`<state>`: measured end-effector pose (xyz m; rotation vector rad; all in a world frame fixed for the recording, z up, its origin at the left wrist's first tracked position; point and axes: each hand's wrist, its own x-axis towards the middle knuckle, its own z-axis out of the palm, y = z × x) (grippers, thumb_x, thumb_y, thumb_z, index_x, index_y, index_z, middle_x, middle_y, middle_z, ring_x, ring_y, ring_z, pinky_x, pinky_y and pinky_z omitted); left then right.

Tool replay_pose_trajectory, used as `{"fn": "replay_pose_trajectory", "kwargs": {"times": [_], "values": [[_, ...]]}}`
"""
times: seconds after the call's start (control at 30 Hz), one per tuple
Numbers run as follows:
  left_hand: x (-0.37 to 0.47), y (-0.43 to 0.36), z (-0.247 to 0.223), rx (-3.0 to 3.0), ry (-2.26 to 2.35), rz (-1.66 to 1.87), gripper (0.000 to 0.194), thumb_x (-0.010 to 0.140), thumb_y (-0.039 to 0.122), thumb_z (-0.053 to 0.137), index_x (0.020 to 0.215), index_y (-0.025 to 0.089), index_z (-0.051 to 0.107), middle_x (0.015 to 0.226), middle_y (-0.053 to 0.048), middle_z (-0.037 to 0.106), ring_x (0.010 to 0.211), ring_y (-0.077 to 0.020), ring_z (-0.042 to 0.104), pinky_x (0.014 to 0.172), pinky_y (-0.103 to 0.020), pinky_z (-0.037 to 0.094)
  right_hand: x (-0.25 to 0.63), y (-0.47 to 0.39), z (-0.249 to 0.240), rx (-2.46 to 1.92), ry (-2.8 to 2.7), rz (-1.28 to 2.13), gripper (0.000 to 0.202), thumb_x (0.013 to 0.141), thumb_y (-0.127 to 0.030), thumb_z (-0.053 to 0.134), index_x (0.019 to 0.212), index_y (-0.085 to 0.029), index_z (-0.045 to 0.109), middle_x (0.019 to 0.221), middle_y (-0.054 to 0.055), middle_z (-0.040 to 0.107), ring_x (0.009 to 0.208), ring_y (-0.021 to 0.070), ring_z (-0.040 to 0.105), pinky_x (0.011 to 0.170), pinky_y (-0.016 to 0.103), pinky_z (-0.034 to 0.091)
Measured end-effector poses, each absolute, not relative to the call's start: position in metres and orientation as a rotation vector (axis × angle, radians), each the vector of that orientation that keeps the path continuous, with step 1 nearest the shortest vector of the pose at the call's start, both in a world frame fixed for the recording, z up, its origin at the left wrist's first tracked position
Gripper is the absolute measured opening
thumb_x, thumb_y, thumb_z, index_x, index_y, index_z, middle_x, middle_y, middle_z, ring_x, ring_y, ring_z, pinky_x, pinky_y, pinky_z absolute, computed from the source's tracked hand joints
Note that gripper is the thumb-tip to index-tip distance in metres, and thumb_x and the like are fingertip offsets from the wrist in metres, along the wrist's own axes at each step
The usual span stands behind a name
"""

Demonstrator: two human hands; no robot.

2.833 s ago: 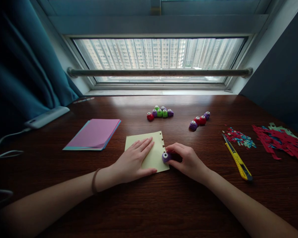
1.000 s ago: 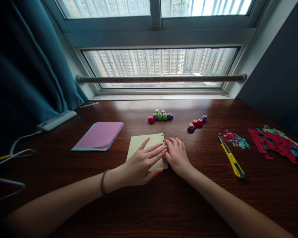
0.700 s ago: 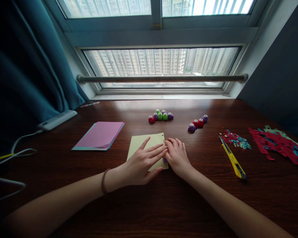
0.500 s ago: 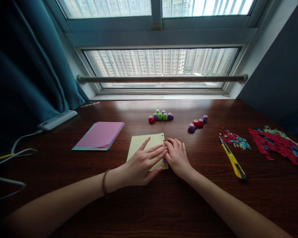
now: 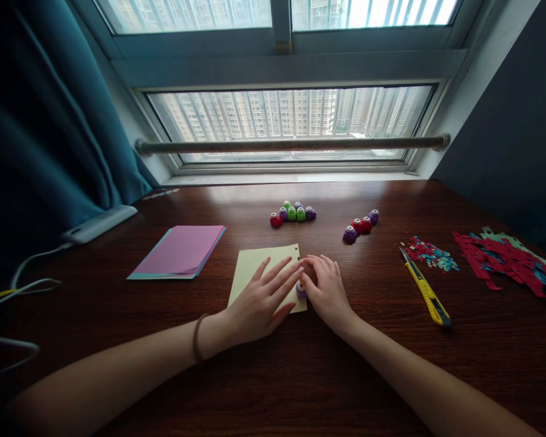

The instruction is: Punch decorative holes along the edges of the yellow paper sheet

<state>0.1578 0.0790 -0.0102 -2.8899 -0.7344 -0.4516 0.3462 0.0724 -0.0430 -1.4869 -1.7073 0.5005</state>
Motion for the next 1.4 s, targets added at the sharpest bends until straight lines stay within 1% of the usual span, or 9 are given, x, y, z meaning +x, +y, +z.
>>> {"fn": "replay_pose_trajectory", "kwargs": {"times": [0.13,0.27,0.43,0.6,0.7,0.83,1.17,1.3,1.4], "values": [[0.156,0.079,-0.014,-2.847,-0.81,-0.486,0.053,0.095,0.033,0.034,0.14,0.006,0.025,0.146,-0.012,0.017,0.136,-0.0262,0.012,0.11,-0.048,0.016,0.355,0.071,-0.028,-1.4,-1.627,0.62,0.035,0.083,-0.045,0.054,0.103,-0.017,0.06,0.113,0.009,0.058,0.111,0.0232,0.047,0.099,0.04,0.034],[0.154,0.08,-0.019,-2.874,-0.926,-0.443,0.055,0.093,0.036,0.036,0.137,0.003,0.029,0.143,-0.015,0.025,0.134,-0.0278,0.02,0.109,-0.045,0.021,0.367,0.071,-0.011,-1.274,-2.022,0.645,0.03,0.07,-0.035,0.071,0.096,-0.02,0.064,0.105,0.005,0.06,0.105,0.0223,0.048,0.094,0.035,0.038],[0.153,0.082,-0.023,-2.965,-1.004,-0.368,0.053,0.091,0.038,0.039,0.133,0.005,0.038,0.138,-0.017,0.034,0.129,-0.0287,0.031,0.105,-0.044,0.03,0.377,0.076,-0.002,-1.229,-2.19,0.709,0.019,0.072,-0.024,0.068,0.091,-0.021,0.067,0.095,0.005,0.063,0.095,0.0214,0.052,0.088,0.035,0.041],[0.152,0.084,-0.022,-2.996,-1.002,-0.343,0.052,0.092,0.036,0.039,0.133,0.005,0.038,0.14,-0.017,0.032,0.129,-0.0287,0.03,0.105,-0.044,0.029,0.407,0.095,-0.003,-1.4,-1.83,0.893,0.032,0.072,-0.038,0.068,0.094,-0.016,0.066,0.093,0.007,0.065,0.085,0.0215,0.06,0.078,0.033,0.047],[0.151,0.084,-0.021,-3.004,-0.999,-0.322,0.052,0.092,0.036,0.038,0.133,0.004,0.038,0.14,-0.016,0.032,0.13,-0.0288,0.029,0.106,-0.044,0.028,0.433,0.11,-0.014,-1.637,-1.56,0.712,0.043,0.065,-0.042,0.071,0.099,-0.016,0.066,0.086,0.007,0.067,0.075,0.0221,0.062,0.072,0.034,0.048],[0.151,0.083,-0.02,-3.013,-0.989,-0.297,0.052,0.091,0.033,0.037,0.134,0.004,0.037,0.14,-0.016,0.031,0.131,-0.0286,0.027,0.106,-0.044,0.028,0.455,0.122,-0.029,-1.828,-1.48,0.339,0.039,0.064,-0.04,0.071,0.094,-0.016,0.068,0.083,0.006,0.067,0.074,0.0219,0.061,0.073,0.034,0.045],[0.151,0.082,-0.021,-3.013,-0.986,-0.294,0.051,0.088,0.027,0.037,0.133,0.002,0.038,0.141,-0.017,0.03,0.131,-0.0286,0.027,0.106,-0.044,0.028,0.432,0.108,-0.024,-1.748,-1.581,-0.102,0.035,0.07,-0.032,0.066,0.099,-0.015,0.062,0.099,0.01,0.057,0.077,0.0211,0.055,0.073,0.034,0.044],[0.151,0.082,-0.021,-3.004,-0.996,-0.343,0.05,0.089,0.027,0.037,0.132,0.003,0.038,0.14,-0.017,0.031,0.13,-0.0287,0.028,0.105,-0.045,0.029,0.399,0.089,-0.012,-1.474,-1.899,0.615,0.02,0.076,-0.036,0.063,0.082,-0.017,0.065,0.079,0.004,0.058,0.065,0.0153,0.051,0.061,0.027,0.043],[0.151,0.082,-0.022,-3.003,-0.998,-0.356,0.049,0.088,0.027,0.037,0.132,0.003,0.039,0.14,-0.017,0.031,0.13,-0.0287,0.028,0.105,-0.045,0.029,0.381,0.079,-0.01,-1.36,-2.071,0.825,0.015,0.076,-0.034,0.066,0.078,-0.02,0.069,0.079,0.002,0.062,0.075,0.0169,0.053,0.069,0.029,0.042]]}}
